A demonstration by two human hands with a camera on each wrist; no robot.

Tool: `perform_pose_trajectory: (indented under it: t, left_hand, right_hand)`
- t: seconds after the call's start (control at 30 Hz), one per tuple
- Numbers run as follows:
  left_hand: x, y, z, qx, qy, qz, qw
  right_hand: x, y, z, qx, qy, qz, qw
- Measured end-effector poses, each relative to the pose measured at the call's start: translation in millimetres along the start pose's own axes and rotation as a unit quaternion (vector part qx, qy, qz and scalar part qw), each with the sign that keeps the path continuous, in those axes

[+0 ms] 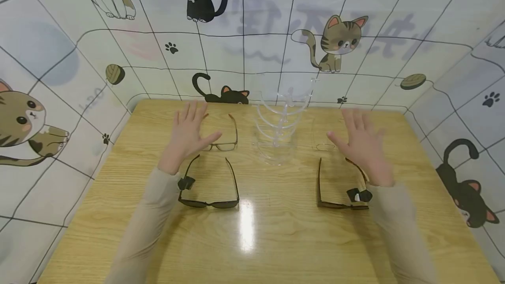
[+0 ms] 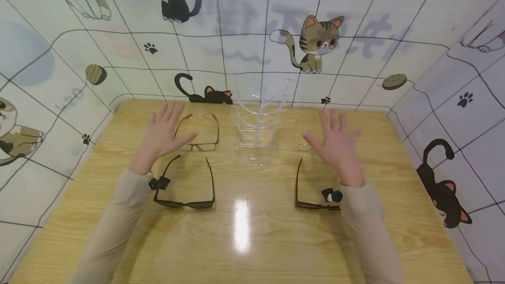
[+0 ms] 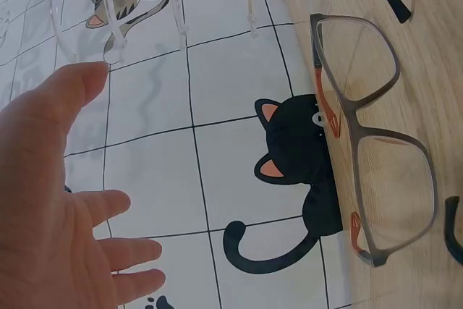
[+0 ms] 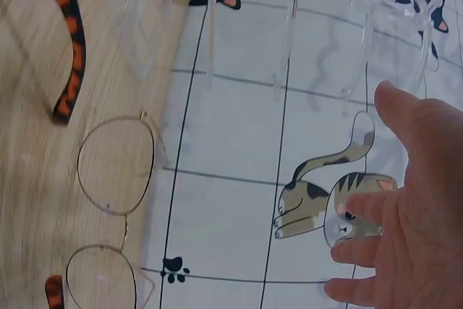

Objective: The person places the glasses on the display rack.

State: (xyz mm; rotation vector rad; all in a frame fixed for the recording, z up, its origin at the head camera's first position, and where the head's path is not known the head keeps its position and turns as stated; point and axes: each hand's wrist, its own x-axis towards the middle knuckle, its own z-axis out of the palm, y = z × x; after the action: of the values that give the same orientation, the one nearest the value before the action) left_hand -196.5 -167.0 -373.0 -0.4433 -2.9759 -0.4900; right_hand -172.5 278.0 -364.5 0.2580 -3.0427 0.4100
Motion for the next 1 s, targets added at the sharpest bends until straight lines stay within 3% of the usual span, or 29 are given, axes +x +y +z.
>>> perform_pose_trajectory:
  t: [0.2, 0.4, 0.63, 0.83, 1.0]
  left_hand:
    - [-20.6, -9.2, 0.4, -0.04, 0.067, 0.057, 0.9953]
    - [-43.4, -17.8, 3.9, -0.077, 0.116, 0.092, 0.9859]
    - [-67.0, -23.7, 6.3, -0.099, 0.117, 0.085, 0.9846]
    - [-82.1, -30.2, 12.0, -0.1, 0.112, 0.076, 0.9858]
    - [-92.7, -35.3, 16.8, -0.113, 0.086, 0.064, 0.9878]
  right_hand:
    - [-9.2, -18.0, 7.9, 0.021, 0.046, -0.038, 0.998]
    - [-16.9, -36.9, 22.1, 0.069, 0.116, -0.101, 0.9857]
    - [-24.8, -60.0, 37.5, 0.118, 0.119, -0.111, 0.9796]
    - [-29.9, -81.0, 49.0, 0.161, 0.09, -0.11, 0.9767]
    - [-30.7, -96.2, 61.8, 0.18, 0.062, -0.119, 0.9745]
